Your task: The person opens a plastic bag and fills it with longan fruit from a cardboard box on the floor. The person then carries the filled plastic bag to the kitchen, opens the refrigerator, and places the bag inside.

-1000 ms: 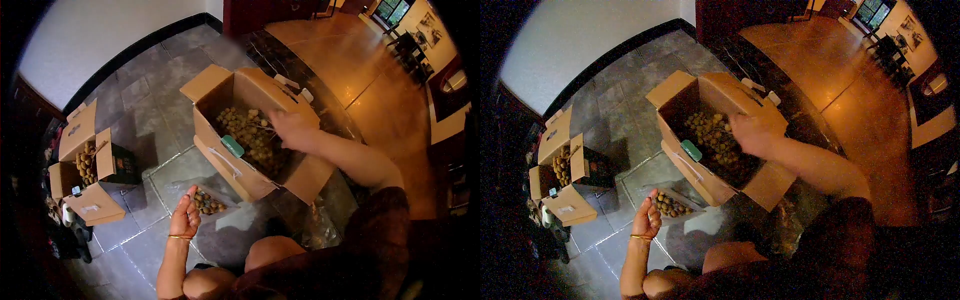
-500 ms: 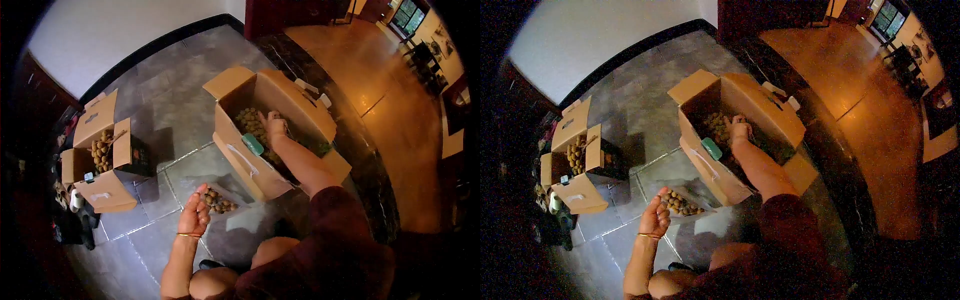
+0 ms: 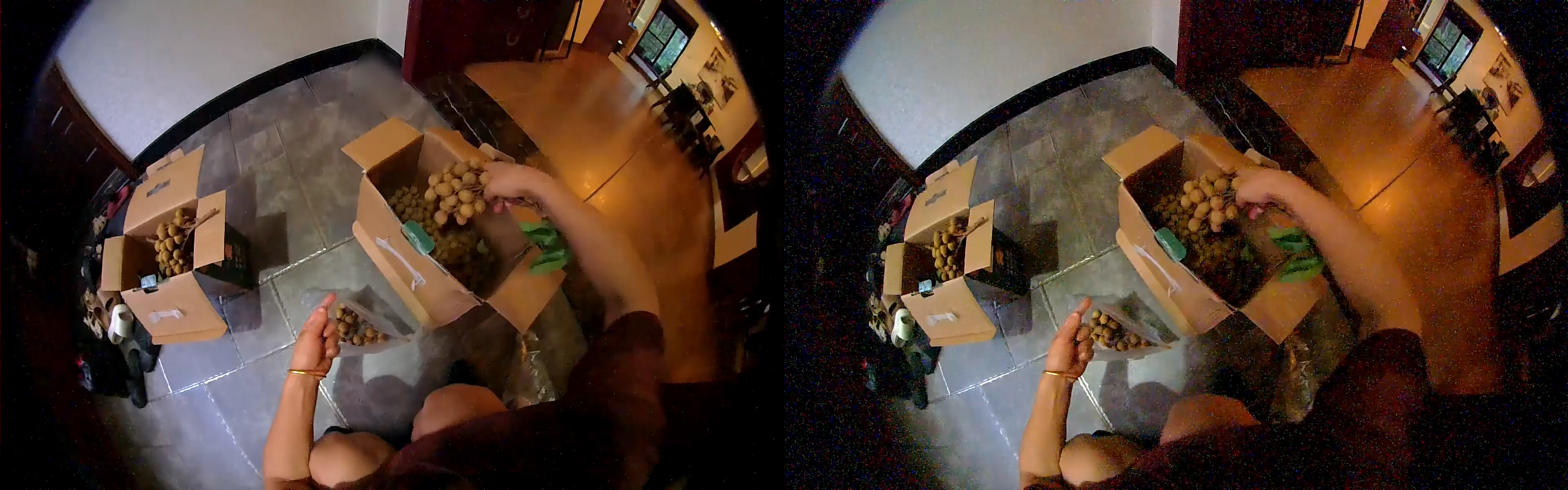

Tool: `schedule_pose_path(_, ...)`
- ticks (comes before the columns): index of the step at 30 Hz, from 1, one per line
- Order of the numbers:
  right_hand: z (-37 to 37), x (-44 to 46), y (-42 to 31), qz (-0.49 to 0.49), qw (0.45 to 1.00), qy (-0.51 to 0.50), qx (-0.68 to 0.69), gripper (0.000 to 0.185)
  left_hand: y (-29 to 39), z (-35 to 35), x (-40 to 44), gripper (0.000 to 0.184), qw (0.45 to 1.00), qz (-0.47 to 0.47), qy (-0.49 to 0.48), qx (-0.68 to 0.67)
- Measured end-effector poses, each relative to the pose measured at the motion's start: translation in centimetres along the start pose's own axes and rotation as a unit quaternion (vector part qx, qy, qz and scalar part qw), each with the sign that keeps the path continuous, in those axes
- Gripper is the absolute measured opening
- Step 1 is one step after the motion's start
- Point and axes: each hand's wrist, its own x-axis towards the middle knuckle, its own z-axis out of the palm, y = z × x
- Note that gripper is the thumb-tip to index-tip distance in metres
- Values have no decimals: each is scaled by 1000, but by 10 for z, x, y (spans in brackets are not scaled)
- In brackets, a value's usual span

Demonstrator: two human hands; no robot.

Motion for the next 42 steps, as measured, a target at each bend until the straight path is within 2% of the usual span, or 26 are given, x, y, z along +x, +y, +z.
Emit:
schedule_pose_path(3,-22,-53,-9,-79,993,18,87,41,2,-3,6,52,999,0,-34,18)
schedule_pose_path(4,-26,-101,-46,-50,997,11,65,41,2,-6,5,52,999,-2,-42,22)
schedule_pose_path(6,-31,-117,-51,-54,997,10,48,49,2,-16,10,53,999,-9,-36,39)
schedule_pose_path(9,-19,-145,-75,-106,987,-79,91,53,-4,-33,14,54,999,-21,-39,17)
schedule_pose_path(12,13,-152,-97,-72,980,-175,61,46,-8,-43,14,54,997,-14,-72,1)
schedule_pose_path(13,31,-151,-105,-38,975,-199,94,59,-9,-46,13,53,996,-7,-86,1)
schedule_pose_path(14,48,-145,-104,-41,956,-265,117,59,-10,-48,13,52,996,-20,-92,4)
schedule_pose_path(15,66,-137,-104,-49,947,-301,103,57,-9,-48,11,52,995,-15,-101,8)
schedule_pose_path(17,111,-113,-88,-7,881,-409,238,53,-3,-45,5,52,992,-8,-120,21)
schedule_pose_path(20,164,-85,-80,28,863,-474,173,28,-3,-49,-3,53,988,-15,-148,45)
schedule_pose_path(21,178,-78,-84,43,867,-480,128,21,-5,-53,-4,53,986,-21,-159,48)
schedule_pose_path(23,205,-66,-85,70,856,-491,143,15,-8,-57,-5,52,983,-15,-164,85)
schedule_pose_path(27,232,-39,-86,175,797,-544,195,17,-6,-56,-11,52,971,2,-167,171)
schedule_pose_path(31,223,-25,-80,184,793,-507,284,18,-10,-63,-13,51,959,13,-179,221)
schedule_pose_path(35,227,-21,-85,187,803,-474,310,21,-8,-52,-13,52,967,18,-160,197)
schedule_pose_path(39,252,-27,-95,91,842,-469,251,18,-4,-35,-13,53,977,52,-146,144)
schedule_pose_path(42,260,-35,-99,76,864,-460,192,16,-2,-41,-11,54,981,47,-136,126)
